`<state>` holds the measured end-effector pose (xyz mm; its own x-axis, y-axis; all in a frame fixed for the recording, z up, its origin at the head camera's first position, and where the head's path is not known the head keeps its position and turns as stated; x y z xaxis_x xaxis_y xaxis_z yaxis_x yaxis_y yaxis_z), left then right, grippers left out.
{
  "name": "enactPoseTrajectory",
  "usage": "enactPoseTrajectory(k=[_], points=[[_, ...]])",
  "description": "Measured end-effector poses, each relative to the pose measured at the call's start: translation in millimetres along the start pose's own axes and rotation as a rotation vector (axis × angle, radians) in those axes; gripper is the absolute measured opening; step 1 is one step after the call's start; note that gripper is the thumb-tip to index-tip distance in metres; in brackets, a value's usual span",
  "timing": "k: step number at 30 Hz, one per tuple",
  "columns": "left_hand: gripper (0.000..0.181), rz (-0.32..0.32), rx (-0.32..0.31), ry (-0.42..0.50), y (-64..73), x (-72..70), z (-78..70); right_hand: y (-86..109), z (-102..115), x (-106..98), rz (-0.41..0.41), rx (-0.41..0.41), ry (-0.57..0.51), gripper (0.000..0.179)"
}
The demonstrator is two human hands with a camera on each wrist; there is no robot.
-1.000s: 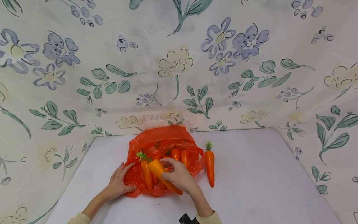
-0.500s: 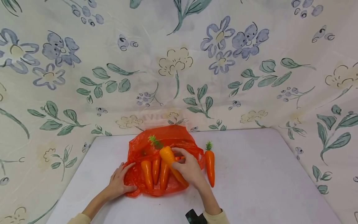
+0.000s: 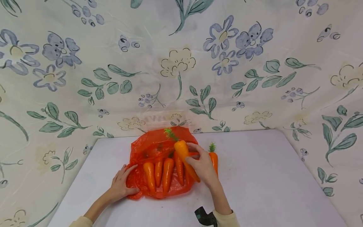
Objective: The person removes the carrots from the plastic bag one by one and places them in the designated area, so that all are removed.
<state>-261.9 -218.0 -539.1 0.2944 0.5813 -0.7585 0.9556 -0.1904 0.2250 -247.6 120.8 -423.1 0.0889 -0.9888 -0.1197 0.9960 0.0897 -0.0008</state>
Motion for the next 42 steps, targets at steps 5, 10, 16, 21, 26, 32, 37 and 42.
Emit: enactPoseTrajectory(k=[5,10,16,21,26,32,37,42], points=[[0.102,0.005,-0.018,0.005,0.4,-0.7,0.4,-1.8,3.0,-10.9,-0.027,-0.003,0.041,0.048],[0.102,0.006,-0.021,0.003,0.0,-0.9,1.0,-2.4,3.3,-19.9,-0.057,0.011,0.049,0.048],[0.101,-0.003,-0.014,-0.005,-0.6,-1.1,0.7,-5.3,1.4,-27.4,-0.112,0.032,0.025,0.05],[0.1,-0.005,-0.012,0.008,-0.2,-1.4,-0.9,-5.6,-2.9,-37.1,-0.176,0.042,0.025,0.049],[0.1,-0.008,-0.011,0.001,0.1,-1.7,-0.9,-2.3,-5.7,-52.5,-0.257,0.03,0.034,0.048],[0.101,-0.01,-0.011,-0.01,-0.1,-1.5,-0.9,0.3,-14.5,-66.5,-0.308,0.071,0.048,0.05],[0.101,-0.009,-0.017,-0.008,-0.1,-1.0,-0.6,3.0,-24.4,-74.0,-0.325,0.112,0.055,0.052],[0.102,-0.013,-0.019,-0.011,-0.2,-0.9,-0.6,6.5,-31.6,-78.6,-0.339,0.101,0.052,0.05]])
Point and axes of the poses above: each hand's wrist, its own y-axis away from the middle knuckle, its own x-axis out of the palm, z = x × y, the point moved 7 cm from there along -y, towards the middle knuckle, and after that the axes turned 2 degrees about -x, right-handed, at the moved point
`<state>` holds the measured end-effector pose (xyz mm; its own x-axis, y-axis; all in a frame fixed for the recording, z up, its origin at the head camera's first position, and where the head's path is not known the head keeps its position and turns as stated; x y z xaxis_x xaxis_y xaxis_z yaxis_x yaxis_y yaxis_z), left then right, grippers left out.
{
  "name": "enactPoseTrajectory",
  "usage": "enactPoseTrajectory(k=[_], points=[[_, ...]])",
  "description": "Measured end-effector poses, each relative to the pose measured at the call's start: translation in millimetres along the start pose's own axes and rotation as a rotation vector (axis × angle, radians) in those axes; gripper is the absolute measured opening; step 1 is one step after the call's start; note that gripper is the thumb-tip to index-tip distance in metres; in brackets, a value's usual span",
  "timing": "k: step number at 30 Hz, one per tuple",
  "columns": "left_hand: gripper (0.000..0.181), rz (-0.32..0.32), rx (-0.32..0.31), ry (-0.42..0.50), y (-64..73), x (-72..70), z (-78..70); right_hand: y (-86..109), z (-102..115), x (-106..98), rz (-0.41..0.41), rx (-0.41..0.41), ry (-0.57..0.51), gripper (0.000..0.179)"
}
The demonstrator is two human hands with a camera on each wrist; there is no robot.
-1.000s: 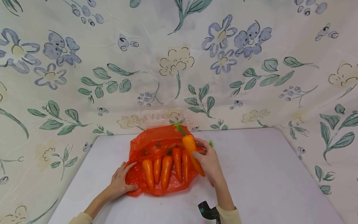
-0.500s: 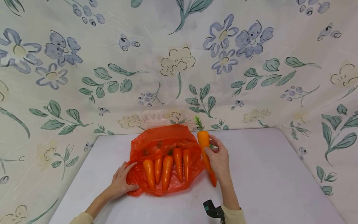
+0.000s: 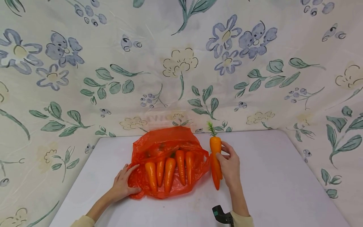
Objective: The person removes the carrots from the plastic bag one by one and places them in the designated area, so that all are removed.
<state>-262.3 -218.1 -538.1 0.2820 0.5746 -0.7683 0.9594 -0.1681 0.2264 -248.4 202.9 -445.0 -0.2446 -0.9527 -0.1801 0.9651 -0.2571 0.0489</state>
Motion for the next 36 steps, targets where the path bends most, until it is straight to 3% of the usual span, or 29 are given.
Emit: enactPoseTrajectory(k=[36], points=[[0.102,0.012,-0.02,0.005,2.0,-0.8,0.9,-4.8,-63.9,-25.7,-0.112,0.103,0.01,0.053]])
Point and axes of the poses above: each hand's wrist, its own y-axis away from the middle knuckle, its own x-axis out of the palm, z = x × y, the point moved 7 cm from there along -y, towards the middle knuckle, and after that the axes turned 2 degrees about -x, right-handed, at the moved point
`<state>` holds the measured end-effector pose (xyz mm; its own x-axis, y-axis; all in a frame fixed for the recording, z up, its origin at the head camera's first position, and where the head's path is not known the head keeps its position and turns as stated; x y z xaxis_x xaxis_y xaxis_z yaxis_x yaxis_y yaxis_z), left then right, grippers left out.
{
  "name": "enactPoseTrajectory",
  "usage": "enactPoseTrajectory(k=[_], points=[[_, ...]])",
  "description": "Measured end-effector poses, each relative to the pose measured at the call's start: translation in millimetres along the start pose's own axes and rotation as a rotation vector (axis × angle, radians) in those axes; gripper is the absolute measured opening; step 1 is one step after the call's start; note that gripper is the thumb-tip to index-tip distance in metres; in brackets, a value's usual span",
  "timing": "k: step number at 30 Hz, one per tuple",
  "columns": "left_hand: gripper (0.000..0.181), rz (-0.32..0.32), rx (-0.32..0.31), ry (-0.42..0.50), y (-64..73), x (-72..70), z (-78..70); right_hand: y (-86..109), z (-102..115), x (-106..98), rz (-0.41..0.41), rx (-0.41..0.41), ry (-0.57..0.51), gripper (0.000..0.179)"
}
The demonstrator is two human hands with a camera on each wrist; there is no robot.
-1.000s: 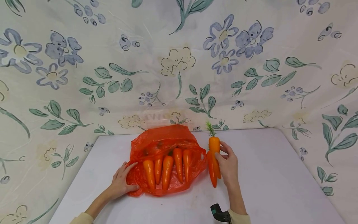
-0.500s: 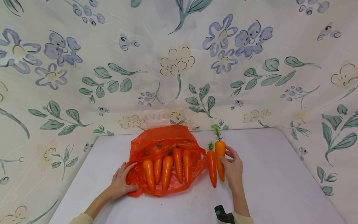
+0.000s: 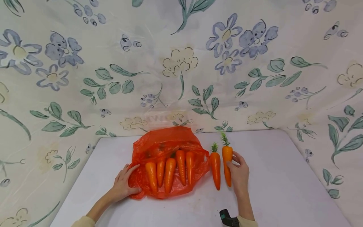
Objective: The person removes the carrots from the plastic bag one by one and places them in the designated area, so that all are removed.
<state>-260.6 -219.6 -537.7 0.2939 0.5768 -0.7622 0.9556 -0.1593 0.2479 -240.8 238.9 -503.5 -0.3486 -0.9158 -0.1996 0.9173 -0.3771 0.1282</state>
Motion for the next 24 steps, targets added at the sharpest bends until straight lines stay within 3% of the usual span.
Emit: enactPoseTrajectory(k=[9,18,24], points=[[0.1,-0.002,0.04,-0.001,-1.7,0.2,-1.5,-0.5,-7.9,-2.8,0.025,0.006,0.113,0.051],[0.097,-0.037,0.106,-0.004,2.0,-1.8,-5.0,-2.8,-18.7,0.7,0.058,0.02,0.139,0.051],[0.098,-0.008,0.09,0.002,2.0,-2.4,-3.8,-7.3,-22.0,2.8,0.071,0.043,0.21,0.051]])
Point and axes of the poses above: each hand's wrist, its own y-axis away from the middle knuckle, its own x-axis out of the palm, z = x × y, the point moved 7 cm from there along -y, towards the middle knuckle, and after that the axes turned 2 degrees about -x, right-handed, at the moved point
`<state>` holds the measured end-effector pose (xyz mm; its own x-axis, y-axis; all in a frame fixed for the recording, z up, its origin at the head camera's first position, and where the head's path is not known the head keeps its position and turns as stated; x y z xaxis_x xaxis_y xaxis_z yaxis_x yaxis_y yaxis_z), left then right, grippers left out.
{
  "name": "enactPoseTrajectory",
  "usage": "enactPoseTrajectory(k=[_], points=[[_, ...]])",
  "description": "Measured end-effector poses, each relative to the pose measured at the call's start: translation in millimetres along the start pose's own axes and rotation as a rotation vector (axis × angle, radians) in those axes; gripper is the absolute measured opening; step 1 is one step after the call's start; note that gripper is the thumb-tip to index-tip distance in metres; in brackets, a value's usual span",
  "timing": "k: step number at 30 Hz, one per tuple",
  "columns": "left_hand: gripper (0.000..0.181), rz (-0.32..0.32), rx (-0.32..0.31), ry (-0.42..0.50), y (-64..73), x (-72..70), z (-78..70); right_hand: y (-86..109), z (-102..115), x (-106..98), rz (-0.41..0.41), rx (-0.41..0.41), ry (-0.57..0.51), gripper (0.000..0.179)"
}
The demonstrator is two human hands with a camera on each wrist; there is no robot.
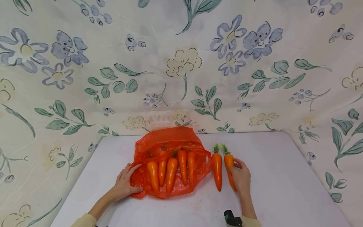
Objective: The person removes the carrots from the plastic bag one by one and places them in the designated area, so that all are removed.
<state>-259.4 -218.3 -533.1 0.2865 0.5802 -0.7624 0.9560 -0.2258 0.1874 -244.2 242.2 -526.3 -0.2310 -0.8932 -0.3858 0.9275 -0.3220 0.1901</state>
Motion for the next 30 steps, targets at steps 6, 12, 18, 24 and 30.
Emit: enactPoseTrajectory(k=[6,12,18,24,30], points=[[0.098,0.006,-0.01,-0.012,-2.1,1.6,2.5,-6.0,6.4,2.7,-0.004,-0.024,0.128,0.051],[0.099,-0.002,-0.004,-0.016,-2.7,1.4,3.5,-9.1,14.3,4.2,-0.026,-0.048,0.246,0.05],[0.098,-0.003,0.001,-0.012,-2.6,1.3,3.0,-9.9,20.8,6.3,-0.015,-0.076,0.333,0.048],[0.098,-0.006,0.011,-0.008,-1.9,1.2,2.5,-9.6,21.9,9.9,-0.014,-0.09,0.349,0.047],[0.098,-0.01,0.014,-0.007,-2.4,1.4,3.6,-5.4,21.7,10.6,-0.014,-0.11,0.345,0.049]])
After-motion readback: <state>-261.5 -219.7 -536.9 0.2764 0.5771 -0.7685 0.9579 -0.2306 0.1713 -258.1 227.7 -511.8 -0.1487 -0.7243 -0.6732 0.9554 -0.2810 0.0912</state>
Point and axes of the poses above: each hand's wrist, its own y-axis away from the middle knuckle, its own x-axis out of the palm, z = x × y, the point moved 7 cm from there along -y, towards the middle knuckle, and after that the axes turned 2 degrees about -x, right-handed, at the moved point
